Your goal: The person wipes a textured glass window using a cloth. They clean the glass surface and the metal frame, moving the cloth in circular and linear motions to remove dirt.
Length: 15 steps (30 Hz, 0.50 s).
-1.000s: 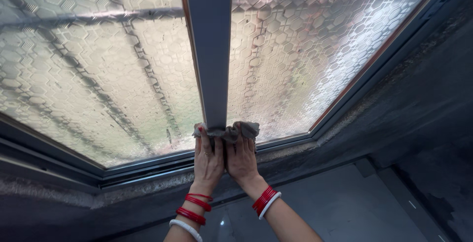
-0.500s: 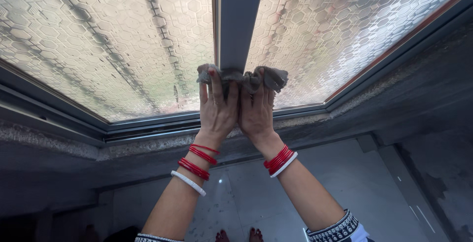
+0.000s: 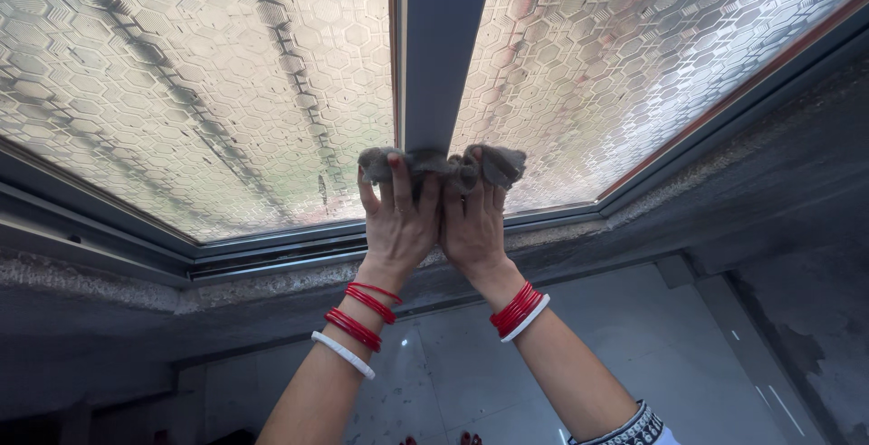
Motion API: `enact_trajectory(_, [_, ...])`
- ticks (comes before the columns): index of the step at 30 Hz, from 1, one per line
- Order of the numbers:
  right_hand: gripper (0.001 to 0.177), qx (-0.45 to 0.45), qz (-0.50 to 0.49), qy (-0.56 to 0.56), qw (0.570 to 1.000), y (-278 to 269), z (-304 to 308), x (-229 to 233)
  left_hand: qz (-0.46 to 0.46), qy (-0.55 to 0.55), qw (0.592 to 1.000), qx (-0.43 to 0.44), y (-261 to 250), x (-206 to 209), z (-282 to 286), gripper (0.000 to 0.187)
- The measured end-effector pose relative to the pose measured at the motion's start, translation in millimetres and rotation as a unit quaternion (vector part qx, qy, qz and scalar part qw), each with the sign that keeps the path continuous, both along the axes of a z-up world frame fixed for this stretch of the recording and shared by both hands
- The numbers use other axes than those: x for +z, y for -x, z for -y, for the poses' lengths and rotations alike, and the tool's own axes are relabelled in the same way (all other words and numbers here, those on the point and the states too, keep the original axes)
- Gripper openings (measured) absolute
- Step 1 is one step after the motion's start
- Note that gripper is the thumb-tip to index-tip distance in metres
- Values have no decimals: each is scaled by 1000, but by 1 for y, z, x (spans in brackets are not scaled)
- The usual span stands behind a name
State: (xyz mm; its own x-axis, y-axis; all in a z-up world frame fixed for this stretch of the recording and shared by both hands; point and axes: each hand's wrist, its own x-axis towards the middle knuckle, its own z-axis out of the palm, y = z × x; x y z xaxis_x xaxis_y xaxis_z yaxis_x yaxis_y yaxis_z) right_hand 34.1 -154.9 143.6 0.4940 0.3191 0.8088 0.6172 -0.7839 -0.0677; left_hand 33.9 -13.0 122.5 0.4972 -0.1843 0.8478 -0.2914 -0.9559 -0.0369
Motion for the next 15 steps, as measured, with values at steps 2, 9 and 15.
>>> enact_trajectory(2, [53,-5,16,-9,1000,-8,1,29,18,-10,1000,7,-9,30,0,44])
enact_trajectory(9, [48,-28,80,-39,996,-23,1,117,82,-56,994,43,-32,118,2,44])
enact_trajectory(15, [45,-30,47,-17,998,-17,-1,42,33,-68,997,19,-22,35,-2,45])
